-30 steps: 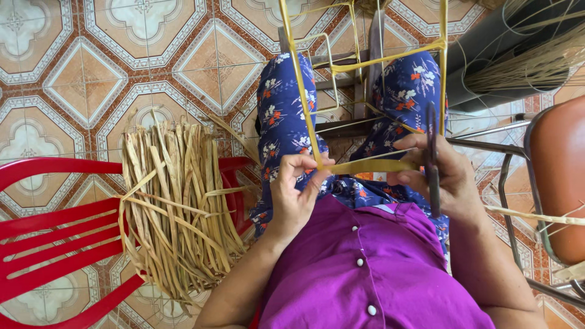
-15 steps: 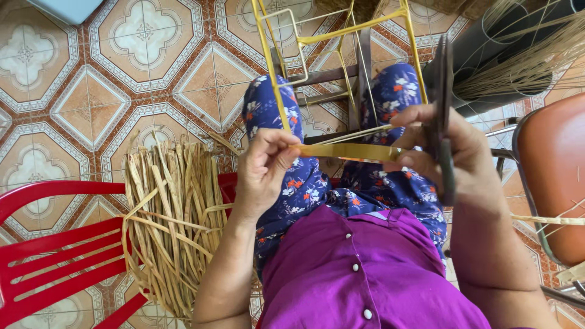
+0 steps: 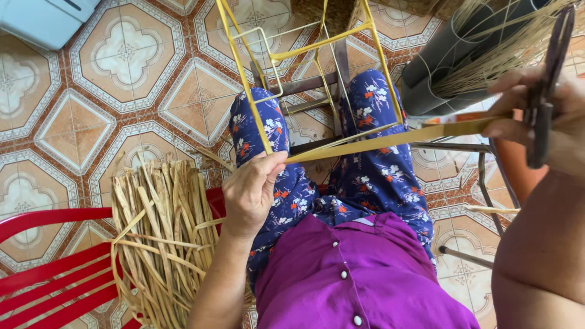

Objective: The person wraps a yellow metal frame with a thin bamboo strip, using scissors to cut the strip and a roll of tape to secure it. They repeatedly wrap, cut, and tape the frame while seated on a low stool.

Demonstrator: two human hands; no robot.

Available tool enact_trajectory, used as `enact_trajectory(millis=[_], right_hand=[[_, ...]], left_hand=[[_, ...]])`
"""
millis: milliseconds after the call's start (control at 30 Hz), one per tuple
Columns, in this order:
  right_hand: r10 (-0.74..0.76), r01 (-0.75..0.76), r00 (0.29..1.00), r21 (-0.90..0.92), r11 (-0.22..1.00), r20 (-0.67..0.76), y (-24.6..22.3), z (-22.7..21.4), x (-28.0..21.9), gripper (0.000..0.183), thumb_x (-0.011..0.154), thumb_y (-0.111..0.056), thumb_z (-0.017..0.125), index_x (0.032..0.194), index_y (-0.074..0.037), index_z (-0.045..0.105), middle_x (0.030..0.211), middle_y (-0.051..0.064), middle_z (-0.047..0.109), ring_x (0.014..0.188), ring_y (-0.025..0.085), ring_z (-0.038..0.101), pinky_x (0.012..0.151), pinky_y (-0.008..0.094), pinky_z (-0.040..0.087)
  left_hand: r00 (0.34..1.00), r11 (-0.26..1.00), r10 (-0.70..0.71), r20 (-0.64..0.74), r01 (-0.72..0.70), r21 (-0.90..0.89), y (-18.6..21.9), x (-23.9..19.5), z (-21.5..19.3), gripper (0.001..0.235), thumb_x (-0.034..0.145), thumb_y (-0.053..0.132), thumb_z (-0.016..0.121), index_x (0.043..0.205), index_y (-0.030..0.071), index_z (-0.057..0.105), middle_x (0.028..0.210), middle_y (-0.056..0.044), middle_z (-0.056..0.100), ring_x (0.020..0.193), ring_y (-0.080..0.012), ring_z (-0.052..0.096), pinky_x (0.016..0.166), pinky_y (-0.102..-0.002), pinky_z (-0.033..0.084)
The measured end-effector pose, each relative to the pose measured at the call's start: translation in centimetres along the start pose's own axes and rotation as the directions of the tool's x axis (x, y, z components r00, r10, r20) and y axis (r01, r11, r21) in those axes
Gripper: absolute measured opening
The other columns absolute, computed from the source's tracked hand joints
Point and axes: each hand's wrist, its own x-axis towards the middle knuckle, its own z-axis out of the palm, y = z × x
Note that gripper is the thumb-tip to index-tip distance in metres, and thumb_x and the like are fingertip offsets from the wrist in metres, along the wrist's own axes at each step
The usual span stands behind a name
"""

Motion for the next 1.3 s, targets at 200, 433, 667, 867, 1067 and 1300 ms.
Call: enact_trajectory(millis=[200, 433, 667, 867, 1067, 1300], right_hand=[[0.045, 0.0, 0.96, 0.159, 0.987, -0.277, 2.3, 2.3, -0.7, 0.046, 0.086, 0.003, 0.08, 0.126, -0.001, 0.058, 0.087, 0.009, 0.07, 0.077, 0.01, 0.067, 0.068, 0.02, 0.048], [0.051, -0.033, 0.972, 0.083, 0.996, -0.229, 5.1, 4.2, 1.4, 0.042, 0.094, 0.003, 0.081, 0.127, 0.001, 0.057, 0.088, 0.011, 0.071, 0.078, 0.009, 0.063, 0.073, 0.02, 0.046], [0.068, 0.02, 0.966, 0.337, 0.941, -0.25, 7.5, 6.3, 1.7, 0.04, 0.099, 0.002, 0.078, 0.131, 0.002, 0.055, 0.094, 0.011, 0.071, 0.088, 0.012, 0.071, 0.079, 0.021, 0.056], [0.074, 0.028, 0.963, 0.368, 0.929, -0.26, 7.6, 6.8, 1.6, 0.038, 0.1, 0.003, 0.076, 0.131, 0.002, 0.055, 0.093, 0.012, 0.071, 0.088, 0.015, 0.073, 0.081, 0.023, 0.058], [0.087, 0.035, 0.959, 0.418, 0.908, -0.269, 7.8, 7.1, 1.7, 0.036, 0.101, 0.005, 0.073, 0.132, 0.002, 0.055, 0.096, 0.011, 0.071, 0.088, 0.013, 0.071, 0.082, 0.023, 0.058], [0.093, 0.046, 0.949, 0.421, 0.906, -0.303, 8.0, 6.7, 1.2, 0.034, 0.103, 0.005, 0.073, 0.132, 0.002, 0.055, 0.095, 0.009, 0.07, 0.087, 0.011, 0.069, 0.081, 0.022, 0.056]], left_hand=[[1.0, 1.0, -0.003, 0.021, 0.002, 0.016, -0.1, -0.3, 0.4, 0.012, 0.101, 0.01, 0.072, 0.11, 0.004, 0.065, 0.098, -0.009, 0.075, 0.09, -0.0237, 0.077, 0.078, -0.034, 0.062], [1.0, 0.997, 0.013, 0.025, -0.015, 0.077, -1.1, -1.2, 1.9, 0.01, 0.107, 0.013, 0.063, 0.113, 0.005, 0.061, 0.091, -0.008, 0.069, 0.092, -0.0253, 0.074, 0.083, -0.036, 0.063], [0.964, 0.956, -0.229, 0.132, 0.197, 0.217, 1.1, -0.3, 0.4, 0.024, 0.104, 0.028, 0.062, 0.115, 0.008, 0.07, 0.118, -0.017, 0.063, 0.114, -0.0273, 0.061, 0.099, -0.044, 0.056], [0.999, 0.877, -0.004, 0.052, -0.021, 0.48, 4.1, 1.5, -0.7, 0.037, 0.104, 0.021, 0.067, 0.14, 0.012, 0.063, 0.152, -0.022, 0.049, 0.142, -0.0383, 0.045, 0.12, -0.052, 0.041], [0.925, 0.946, 0.044, 0.379, -0.16, 0.282, 3.2, 3.9, 2.6, 0.03, 0.101, 0.011, 0.068, 0.13, 0.002, 0.07, 0.085, -0.011, 0.074, 0.071, -0.0225, 0.073, 0.059, -0.039, 0.055], [0.891, 0.962, -0.047, 0.451, -0.081, 0.261, 3.9, 5.7, 2.8, 0.026, 0.1, 0.029, 0.067, 0.101, 0.003, 0.064, 0.084, -0.011, 0.071, 0.073, -0.0268, 0.072, 0.064, -0.041, 0.058]])
